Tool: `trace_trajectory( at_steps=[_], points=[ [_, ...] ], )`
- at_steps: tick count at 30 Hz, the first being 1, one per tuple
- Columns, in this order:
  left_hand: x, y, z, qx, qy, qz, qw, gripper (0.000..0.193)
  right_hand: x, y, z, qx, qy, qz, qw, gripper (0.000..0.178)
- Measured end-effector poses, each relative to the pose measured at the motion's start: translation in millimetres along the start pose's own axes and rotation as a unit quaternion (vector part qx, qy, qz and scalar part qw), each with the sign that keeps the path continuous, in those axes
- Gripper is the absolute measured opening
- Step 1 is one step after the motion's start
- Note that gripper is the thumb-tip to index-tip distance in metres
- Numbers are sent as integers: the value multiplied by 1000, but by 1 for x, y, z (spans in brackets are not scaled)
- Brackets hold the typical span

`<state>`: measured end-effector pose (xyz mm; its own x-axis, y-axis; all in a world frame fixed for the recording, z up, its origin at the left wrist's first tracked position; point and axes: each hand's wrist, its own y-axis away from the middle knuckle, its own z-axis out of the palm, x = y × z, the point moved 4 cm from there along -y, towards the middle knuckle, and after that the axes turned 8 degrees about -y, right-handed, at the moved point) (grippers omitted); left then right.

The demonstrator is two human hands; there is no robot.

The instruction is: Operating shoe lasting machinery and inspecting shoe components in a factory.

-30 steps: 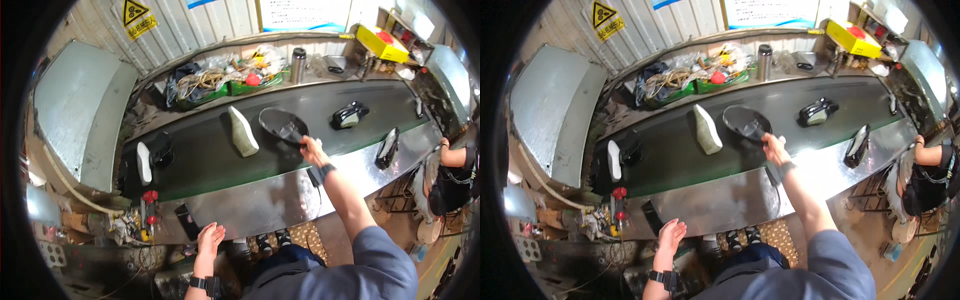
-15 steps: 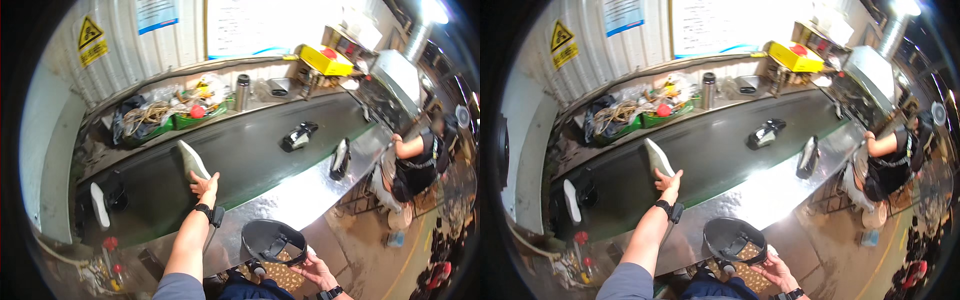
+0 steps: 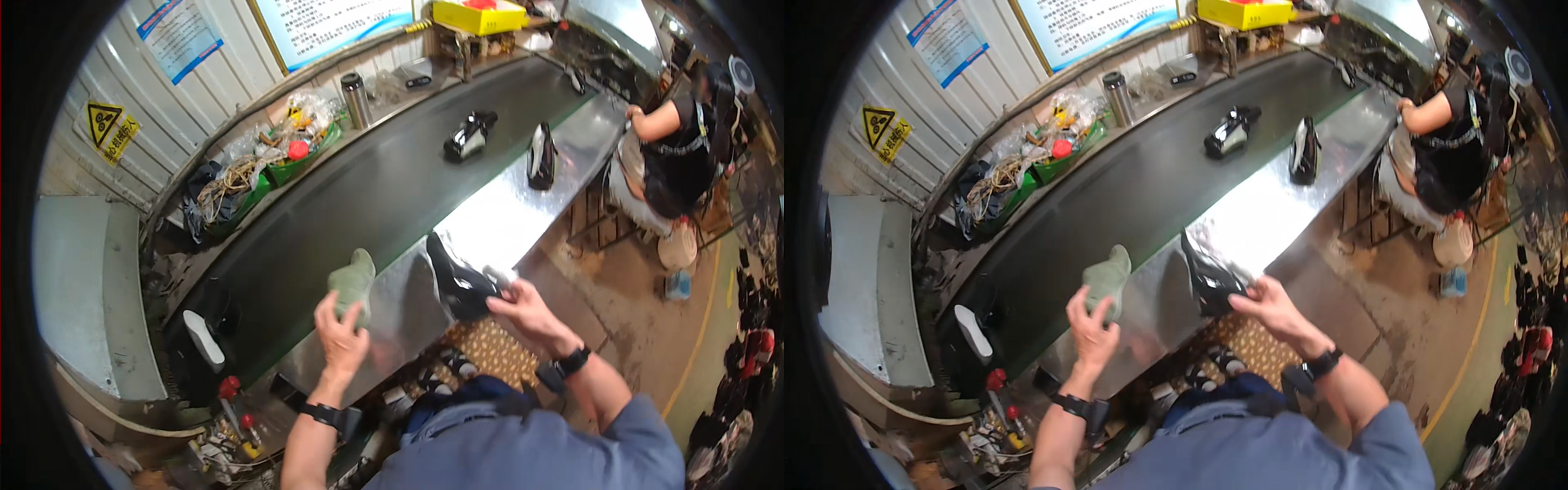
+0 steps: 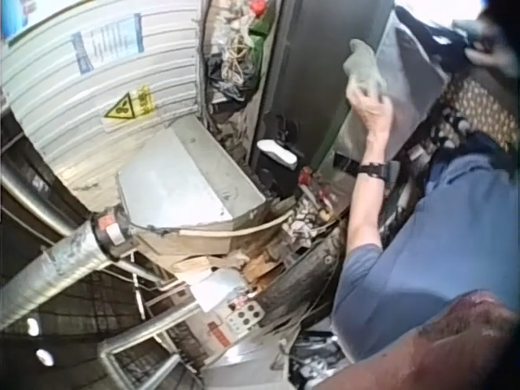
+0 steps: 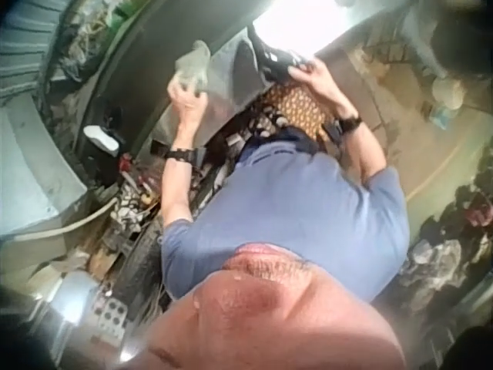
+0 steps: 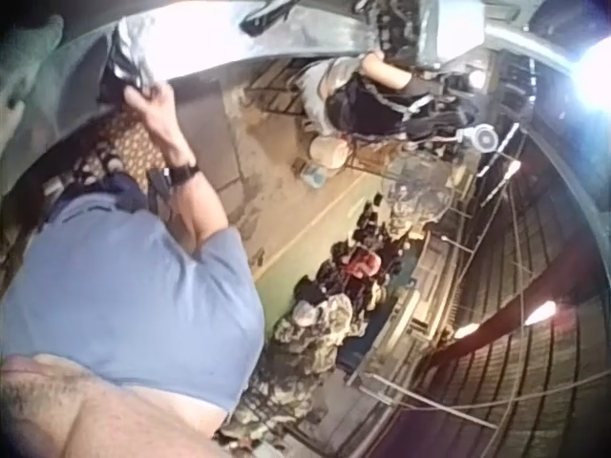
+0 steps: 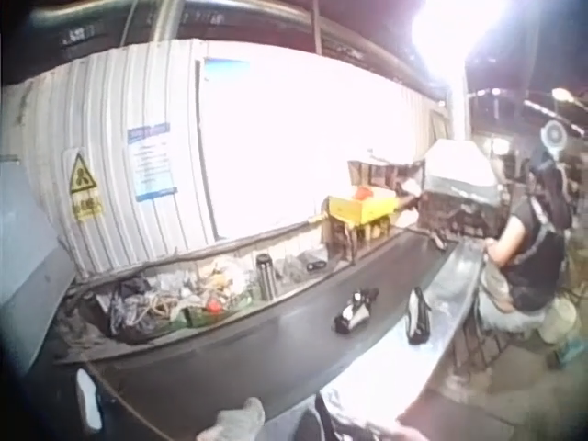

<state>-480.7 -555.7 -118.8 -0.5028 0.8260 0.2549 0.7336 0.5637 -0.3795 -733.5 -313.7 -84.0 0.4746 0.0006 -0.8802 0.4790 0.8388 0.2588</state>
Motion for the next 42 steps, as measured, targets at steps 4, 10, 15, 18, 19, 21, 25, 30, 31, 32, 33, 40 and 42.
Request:
trace_trajectory(
  at_steps=[4,10,15,18,19,21,25,30,31,32,33,40,42],
  points=[
    [79,66,16,-15,-19,163,986,39,4,-35,22,-36,109,-17,993,59],
    [90,62,11,-80,410,-166,893,47,-11,-33,79,-126,245,-38,961,65],
    [102,13,-87,-58,788,-253,559,54,-45,7,150,-252,328,-98,905,67],
    [113,16,-121,68,923,-214,314,48,-43,20,167,-295,301,-98,901,56],
    [114,18,-130,69,921,-213,318,48,-49,25,171,-298,298,-101,901,56],
    [119,29,-148,29,840,-229,491,42,-59,39,180,-320,361,-84,872,53],
    [114,48,-172,133,785,-324,511,39,-83,62,191,-377,413,-157,814,44],
    [119,58,-199,181,707,-299,615,39,-79,85,181,-435,331,-256,797,75],
    [122,60,-203,182,705,-299,616,39,-79,89,179,-453,334,-248,788,78],
    [123,61,-208,178,689,-293,639,38,-80,92,177,-470,337,-240,779,80],
    [125,61,-212,174,672,-287,660,38,-81,93,176,-471,336,-240,779,80],
    [125,56,-214,251,633,-295,670,20,-87,90,175,-485,322,-175,794,49],
    [122,54,-200,294,626,-352,631,12,-78,78,171,-463,287,-155,824,41]
  ],
)
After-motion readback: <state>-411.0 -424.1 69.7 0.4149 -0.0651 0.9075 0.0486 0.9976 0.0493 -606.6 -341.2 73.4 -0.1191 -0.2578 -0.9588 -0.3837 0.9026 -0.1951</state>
